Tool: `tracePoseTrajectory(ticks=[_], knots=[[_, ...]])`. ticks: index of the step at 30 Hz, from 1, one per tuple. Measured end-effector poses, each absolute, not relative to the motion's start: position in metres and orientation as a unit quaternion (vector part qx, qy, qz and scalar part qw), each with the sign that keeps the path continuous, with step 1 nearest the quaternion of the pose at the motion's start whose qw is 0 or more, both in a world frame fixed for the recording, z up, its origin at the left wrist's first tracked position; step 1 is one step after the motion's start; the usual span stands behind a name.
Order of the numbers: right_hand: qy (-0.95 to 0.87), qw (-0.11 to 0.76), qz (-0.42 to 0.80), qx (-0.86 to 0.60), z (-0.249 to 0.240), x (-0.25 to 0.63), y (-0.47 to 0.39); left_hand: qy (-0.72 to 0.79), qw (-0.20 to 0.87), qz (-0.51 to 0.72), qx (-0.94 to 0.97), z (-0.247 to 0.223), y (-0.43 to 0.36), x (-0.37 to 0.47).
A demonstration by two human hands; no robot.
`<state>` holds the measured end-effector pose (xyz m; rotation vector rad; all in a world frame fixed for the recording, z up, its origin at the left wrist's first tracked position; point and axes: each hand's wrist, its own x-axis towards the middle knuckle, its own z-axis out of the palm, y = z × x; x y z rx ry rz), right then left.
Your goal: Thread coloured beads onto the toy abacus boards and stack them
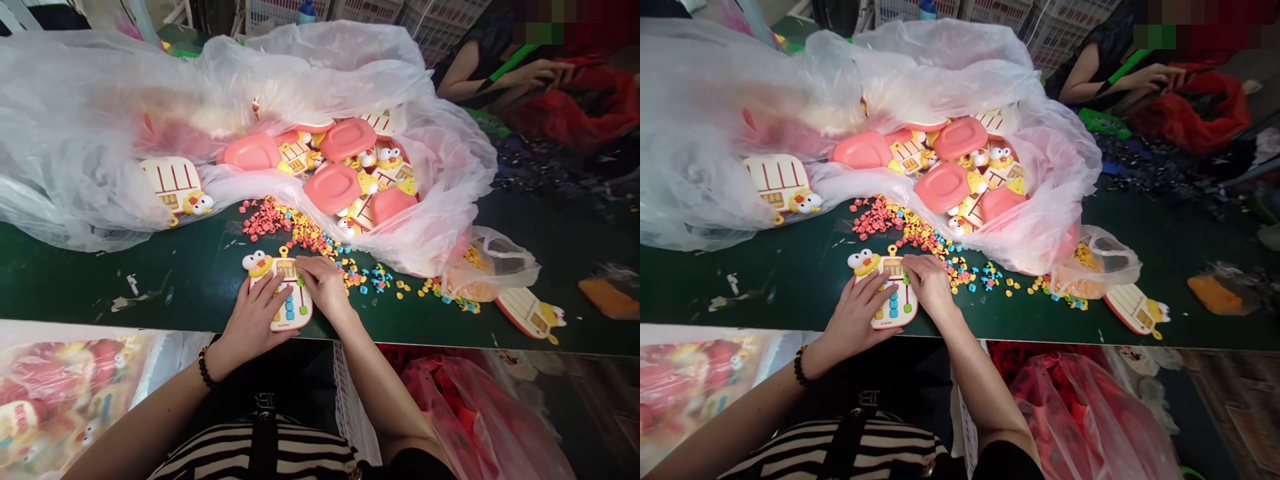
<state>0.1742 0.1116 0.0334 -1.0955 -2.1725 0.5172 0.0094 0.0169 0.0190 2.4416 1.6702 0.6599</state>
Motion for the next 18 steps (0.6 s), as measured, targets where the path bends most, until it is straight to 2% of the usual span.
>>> tracePoseTrajectory(ticks=[4, 8, 10, 14, 16, 18], knots=[[-0.836, 0.300, 0.213, -0.406, 0.044, 0.195, 0.105, 0.547, 0.056, 0.218, 0.807, 0.019, 0.017, 0.009], [-0.777, 0.340, 0.149, -0.508, 0.059, 0.232, 0.095, 0.545, 0.059, 0.217, 0.808, 0.018, 0.016, 0.008], [-0.775, 0.317, 0.105, -0.536, 0.055, 0.241, 0.090, 0.543, 0.060, 0.219, 0.809, 0.019, 0.016, 0.008], [-0.809, 0.254, 0.093, -0.522, 0.035, 0.239, 0.081, 0.545, 0.057, 0.219, 0.807, 0.019, 0.016, 0.009], [-0.801, 0.266, 0.103, -0.526, 0.029, 0.233, 0.078, 0.546, 0.056, 0.217, 0.807, 0.020, 0.016, 0.009], [-0.768, 0.315, 0.152, -0.536, 0.030, 0.228, 0.075, 0.545, 0.057, 0.214, 0.809, 0.019, 0.016, 0.009]])
